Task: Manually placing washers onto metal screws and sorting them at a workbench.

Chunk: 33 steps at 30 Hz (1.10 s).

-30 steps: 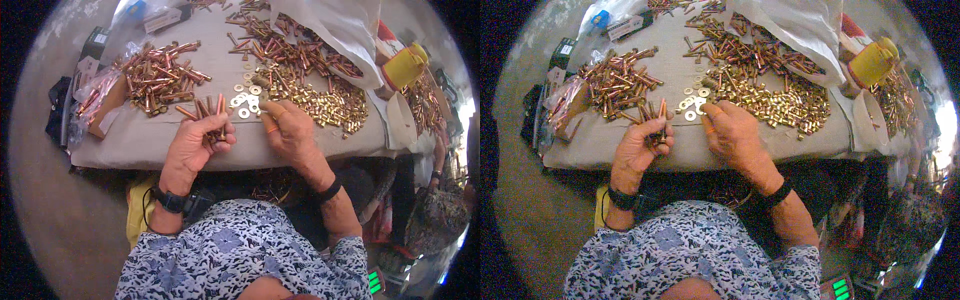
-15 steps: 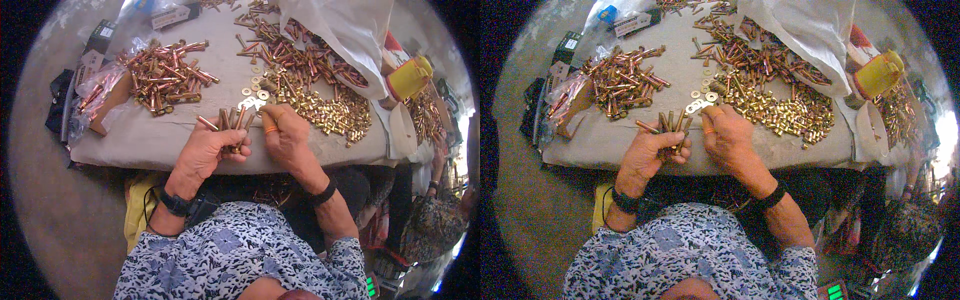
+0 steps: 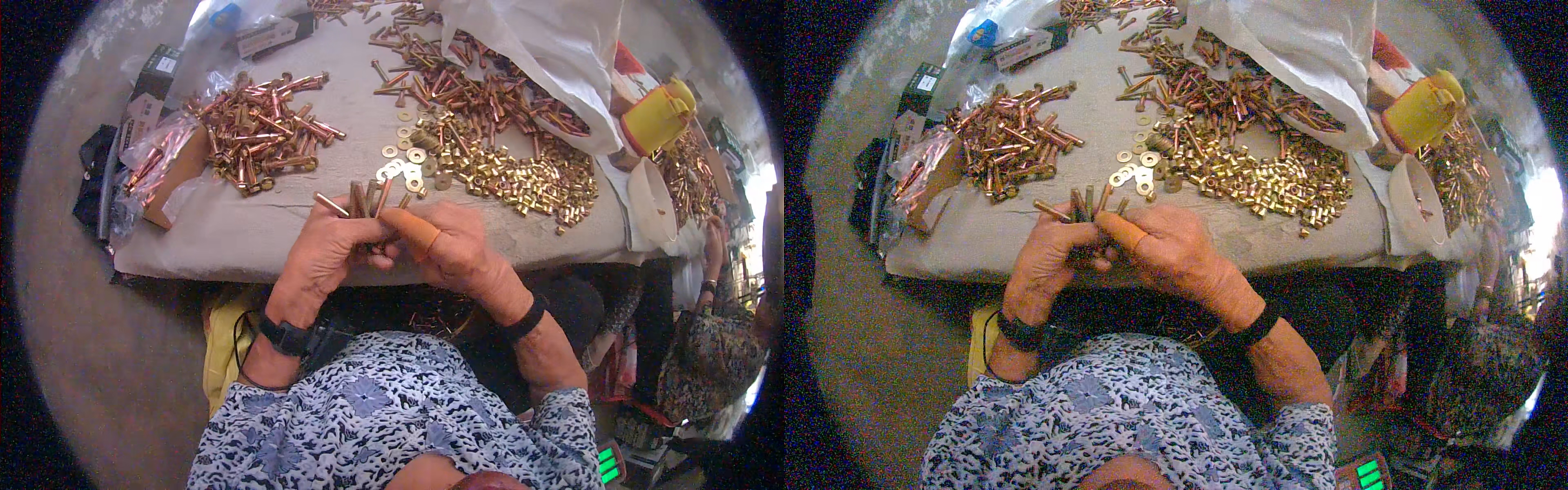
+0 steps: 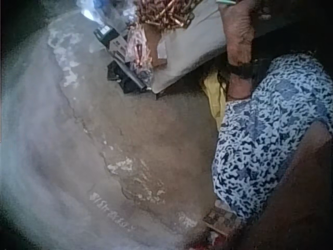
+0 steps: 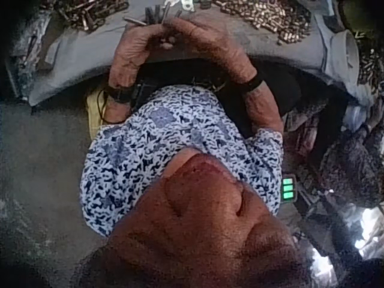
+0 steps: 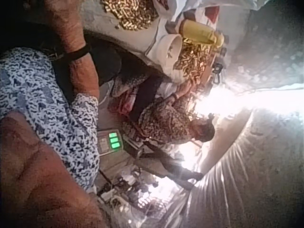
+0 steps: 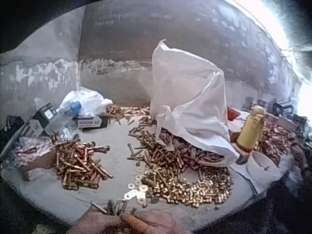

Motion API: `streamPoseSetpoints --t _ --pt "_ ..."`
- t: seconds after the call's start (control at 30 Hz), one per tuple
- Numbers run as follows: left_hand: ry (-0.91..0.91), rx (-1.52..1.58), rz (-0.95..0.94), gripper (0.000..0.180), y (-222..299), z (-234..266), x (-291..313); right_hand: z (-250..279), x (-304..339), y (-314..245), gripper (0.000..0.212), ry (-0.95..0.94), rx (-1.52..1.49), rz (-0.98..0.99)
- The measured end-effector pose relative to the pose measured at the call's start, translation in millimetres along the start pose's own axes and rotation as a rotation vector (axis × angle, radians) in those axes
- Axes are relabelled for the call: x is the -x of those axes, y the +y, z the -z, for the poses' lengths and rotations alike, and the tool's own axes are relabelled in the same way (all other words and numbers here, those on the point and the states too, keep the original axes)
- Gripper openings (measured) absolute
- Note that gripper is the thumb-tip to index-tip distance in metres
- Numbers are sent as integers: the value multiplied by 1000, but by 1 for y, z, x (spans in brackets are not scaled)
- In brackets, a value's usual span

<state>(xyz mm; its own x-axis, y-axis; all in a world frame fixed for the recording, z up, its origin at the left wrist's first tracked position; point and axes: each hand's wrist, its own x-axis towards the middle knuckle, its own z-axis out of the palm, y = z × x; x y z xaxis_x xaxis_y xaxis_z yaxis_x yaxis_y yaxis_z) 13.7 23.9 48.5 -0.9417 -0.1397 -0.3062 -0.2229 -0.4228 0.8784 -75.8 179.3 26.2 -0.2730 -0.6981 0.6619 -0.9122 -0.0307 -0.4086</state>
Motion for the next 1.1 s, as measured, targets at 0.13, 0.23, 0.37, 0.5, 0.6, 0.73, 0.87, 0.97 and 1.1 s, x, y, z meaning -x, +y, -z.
streamPoseSetpoints --t 0.13,0.23,0.37,0.5,0.6,0.73,0.87,0.97,1.1 --pt "-6 25 20 17 -2 1 -1 4 -4 -18 22 61 -279 -427" --pt "-12 -17 22 15 -2 -3 -1 0 3 -10 19 118 -433 -567" --pt "57 -44 38 16 1 -4 1 5 6 -5 18 129 -611 -617" --pt "69 -99 -4 19 1 0 -1 14 2 -11 19 148 -617 -758" --pt "34 -159 19 21 3 -8 3 15 2 -10 18 241 -723 -818" --pt "42 -269 21 19 -3 -15 -1 20 3 -8 16 225 -716 -782" --pt "107 -199 -4 16 -1 -19 -4 26 1 5 19 326 -411 -716" --pt "155 -192 -22 16 0 -18 -9 53 3 41 17 478 410 -442" --pt "129 -219 -18 20 -4 -18 -20 88 21 95 16 161 1123 -577"
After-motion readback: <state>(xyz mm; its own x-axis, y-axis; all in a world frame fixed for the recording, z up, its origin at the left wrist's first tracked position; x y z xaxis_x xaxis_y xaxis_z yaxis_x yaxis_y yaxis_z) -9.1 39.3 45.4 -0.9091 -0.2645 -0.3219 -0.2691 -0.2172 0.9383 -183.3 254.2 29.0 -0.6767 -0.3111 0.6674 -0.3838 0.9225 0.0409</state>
